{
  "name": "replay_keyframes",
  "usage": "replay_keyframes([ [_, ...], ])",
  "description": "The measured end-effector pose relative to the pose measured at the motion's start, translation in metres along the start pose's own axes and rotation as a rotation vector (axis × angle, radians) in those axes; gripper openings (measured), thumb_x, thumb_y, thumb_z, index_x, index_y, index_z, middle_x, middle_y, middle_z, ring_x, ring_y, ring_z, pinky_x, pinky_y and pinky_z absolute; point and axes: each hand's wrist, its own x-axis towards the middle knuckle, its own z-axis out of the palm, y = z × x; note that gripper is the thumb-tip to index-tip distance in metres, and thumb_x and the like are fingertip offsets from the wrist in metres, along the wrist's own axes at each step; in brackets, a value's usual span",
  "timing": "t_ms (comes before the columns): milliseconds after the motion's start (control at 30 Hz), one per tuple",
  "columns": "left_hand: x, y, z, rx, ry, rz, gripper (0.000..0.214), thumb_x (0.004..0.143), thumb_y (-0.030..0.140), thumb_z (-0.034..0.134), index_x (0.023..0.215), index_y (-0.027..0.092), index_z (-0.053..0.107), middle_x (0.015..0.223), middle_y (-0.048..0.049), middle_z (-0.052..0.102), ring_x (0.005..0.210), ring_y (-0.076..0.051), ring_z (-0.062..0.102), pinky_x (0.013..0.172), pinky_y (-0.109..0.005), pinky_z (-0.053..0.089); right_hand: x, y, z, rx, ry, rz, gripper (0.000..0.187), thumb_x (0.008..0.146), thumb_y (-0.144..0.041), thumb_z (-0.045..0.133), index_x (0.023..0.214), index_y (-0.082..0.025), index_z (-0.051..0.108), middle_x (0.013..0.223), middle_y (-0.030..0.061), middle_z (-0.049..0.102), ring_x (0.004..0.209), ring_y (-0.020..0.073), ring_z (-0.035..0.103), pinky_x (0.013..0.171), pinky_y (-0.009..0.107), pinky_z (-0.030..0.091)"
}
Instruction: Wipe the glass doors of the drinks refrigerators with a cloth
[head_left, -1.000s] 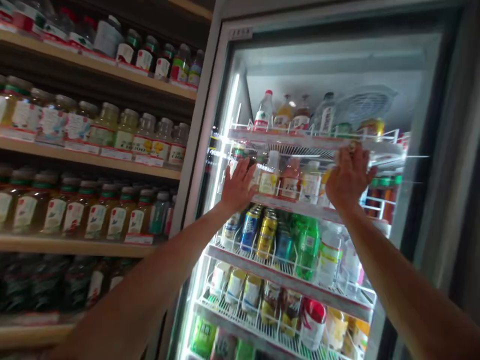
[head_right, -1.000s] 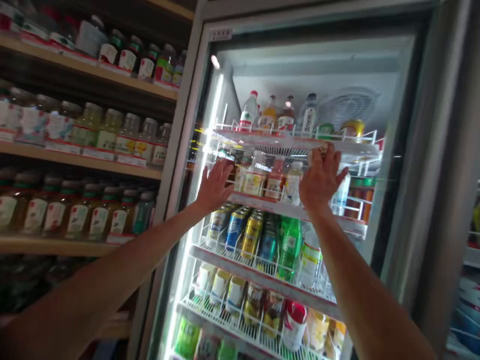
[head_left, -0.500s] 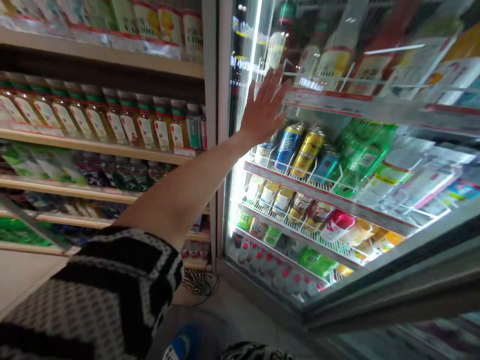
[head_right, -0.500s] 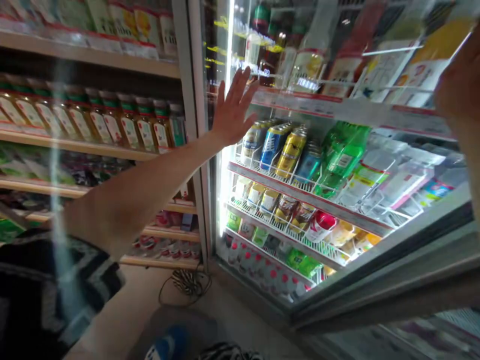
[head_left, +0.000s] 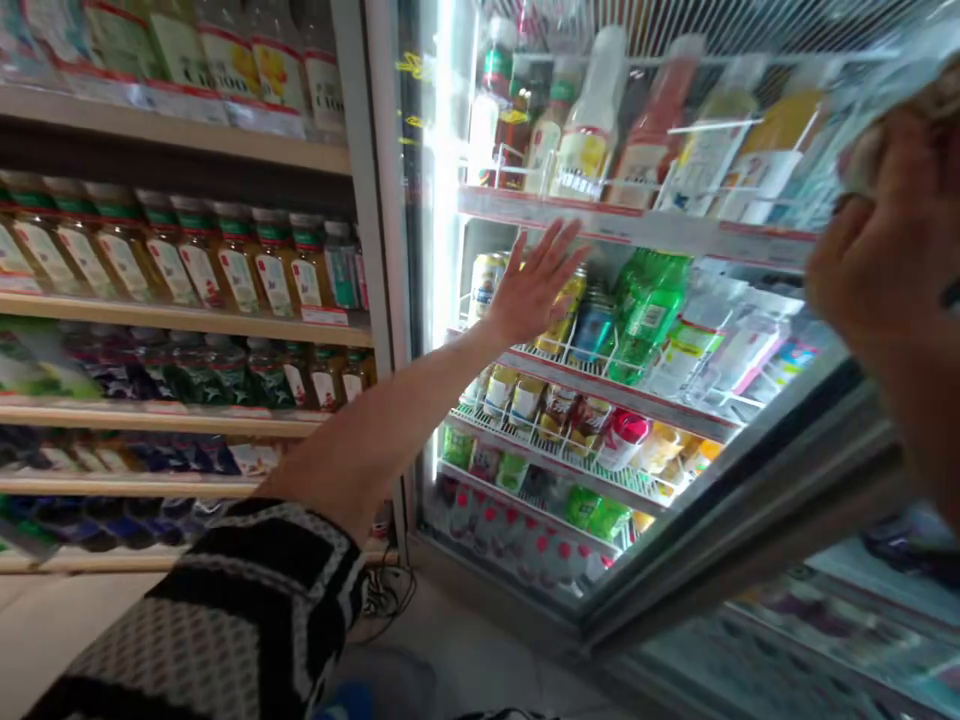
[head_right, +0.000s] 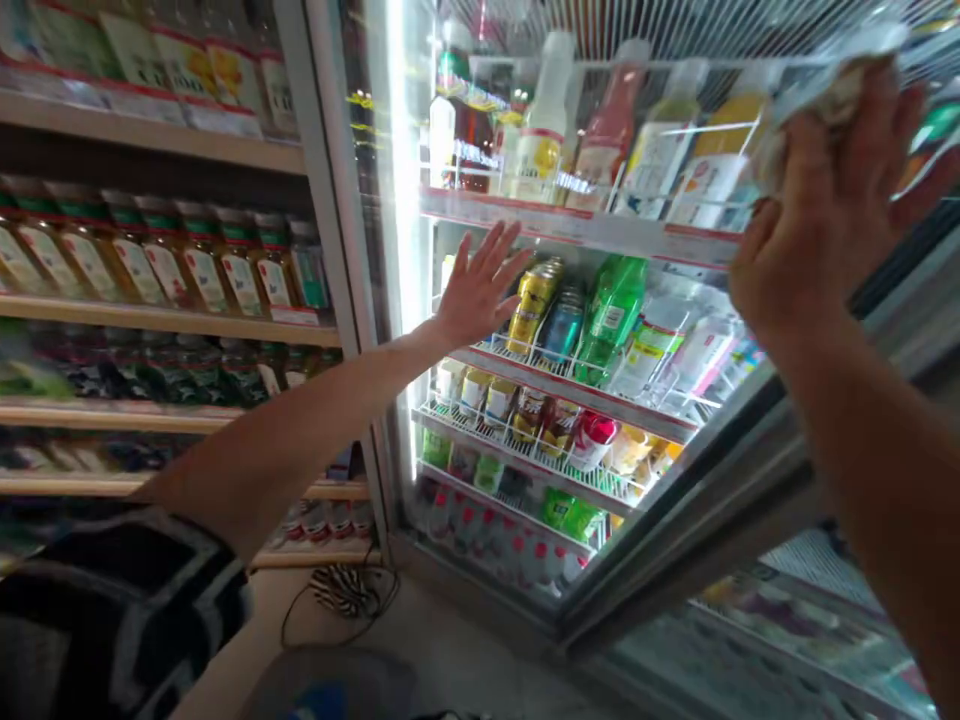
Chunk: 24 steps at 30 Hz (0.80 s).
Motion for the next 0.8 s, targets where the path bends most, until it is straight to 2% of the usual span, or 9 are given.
replay_keyframes([
  [167, -0.022, 0.012, 0.014, -0.042, 0.047, 0.022, 0.058, 0.087, 0.034, 0.041, 0.141, 0.019, 0.023, 0.150, -0.0105, 0.020, 0.140, -0.023, 0.006, 0.114, -0.050, 0.006, -0.029, 0.012, -0.014, -0.041, -0.025, -0.071, 0.054, 0.083, -0.017, 0.044, 0.136, -0.028, 0.036, 0.148, 0.0037, 0.031, 0.137, 0.0202, 0.025, 0.111, 0.051, 0.013],
  [267, -0.031, 0.018, 0.024, -0.050, 0.097, 0.063, 0.060, 0.086, 0.033, 0.044, 0.140, 0.018, 0.024, 0.149, -0.0116, 0.023, 0.140, -0.023, 0.007, 0.113, -0.050, 0.006, -0.022, 0.041, -0.021, -0.091, -0.015, -0.121, 0.059, 0.084, -0.014, 0.043, 0.138, -0.034, 0.031, 0.147, 0.0005, 0.033, 0.135, 0.0184, 0.028, 0.112, 0.049, 0.012],
  [367, -0.035, 0.026, 0.028, -0.029, 0.136, 0.103, 0.058, 0.086, 0.033, 0.046, 0.139, 0.017, 0.027, 0.148, -0.0126, 0.026, 0.140, -0.024, 0.006, 0.114, -0.049, 0.005, -0.003, 0.073, -0.029, -0.167, 0.156, 0.072, 0.062, 0.085, -0.016, 0.043, 0.142, -0.032, 0.025, 0.148, 0.0040, 0.029, 0.136, 0.0235, 0.026, 0.109, 0.054, 0.013],
  [433, -0.036, 0.035, 0.030, -0.019, 0.145, 0.111, 0.057, 0.086, 0.033, 0.046, 0.138, 0.017, 0.029, 0.147, -0.0122, 0.028, 0.140, -0.024, 0.007, 0.114, -0.049, 0.006, -0.006, 0.077, -0.029, -0.195, 0.226, 0.186, 0.062, 0.085, -0.017, 0.044, 0.142, -0.029, 0.024, 0.149, 0.0070, 0.027, 0.137, 0.0267, 0.023, 0.108, 0.056, 0.015],
  [467, -0.038, 0.039, 0.031, -0.018, 0.146, 0.112, 0.057, 0.086, 0.033, 0.046, 0.138, 0.017, 0.029, 0.147, -0.0118, 0.028, 0.140, -0.024, 0.008, 0.114, -0.049, 0.006, -0.014, 0.071, -0.026, -0.194, 0.209, 0.175, 0.062, 0.085, -0.016, 0.044, 0.142, -0.029, 0.025, 0.148, 0.0074, 0.028, 0.137, 0.0266, 0.022, 0.108, 0.056, 0.015],
  [600, -0.044, 0.055, 0.035, -0.022, 0.154, 0.150, 0.056, 0.085, 0.033, 0.048, 0.136, 0.017, 0.033, 0.147, -0.0115, 0.030, 0.140, -0.024, 0.011, 0.114, -0.048, 0.006, -0.065, 0.034, -0.008, -0.139, -0.006, -0.143, 0.055, 0.083, -0.012, 0.047, 0.135, -0.029, 0.039, 0.141, 0.0035, 0.042, 0.136, 0.0208, 0.028, 0.112, 0.048, 0.011],
  [667, -0.046, 0.058, 0.036, -0.016, 0.153, 0.172, 0.055, 0.084, 0.033, 0.048, 0.135, 0.017, 0.035, 0.146, -0.0112, 0.031, 0.140, -0.024, 0.012, 0.114, -0.048, 0.005, -0.068, 0.030, -0.007, -0.132, -0.058, -0.257, 0.052, 0.084, -0.012, 0.047, 0.132, -0.030, 0.042, 0.139, 0.0007, 0.044, 0.134, 0.0186, 0.030, 0.113, 0.046, 0.010],
  [733, -0.045, 0.058, 0.037, -0.010, 0.153, 0.161, 0.056, 0.084, 0.033, 0.049, 0.135, 0.017, 0.035, 0.146, -0.0108, 0.031, 0.140, -0.024, 0.012, 0.114, -0.048, 0.005, -0.047, 0.042, -0.013, -0.163, -0.014, -0.161, 0.052, 0.085, -0.013, 0.046, 0.133, -0.029, 0.040, 0.142, 0.0022, 0.041, 0.135, 0.0194, 0.029, 0.113, 0.048, 0.010],
  [800, -0.043, 0.055, 0.036, -0.009, 0.151, 0.142, 0.057, 0.084, 0.033, 0.048, 0.136, 0.018, 0.033, 0.146, -0.0106, 0.031, 0.140, -0.024, 0.012, 0.114, -0.048, 0.006, -0.018, 0.056, -0.021, -0.205, 0.102, 0.074, 0.053, 0.085, -0.015, 0.045, 0.137, -0.027, 0.036, 0.145, 0.0062, 0.035, 0.136, 0.0223, 0.026, 0.111, 0.050, 0.012],
])
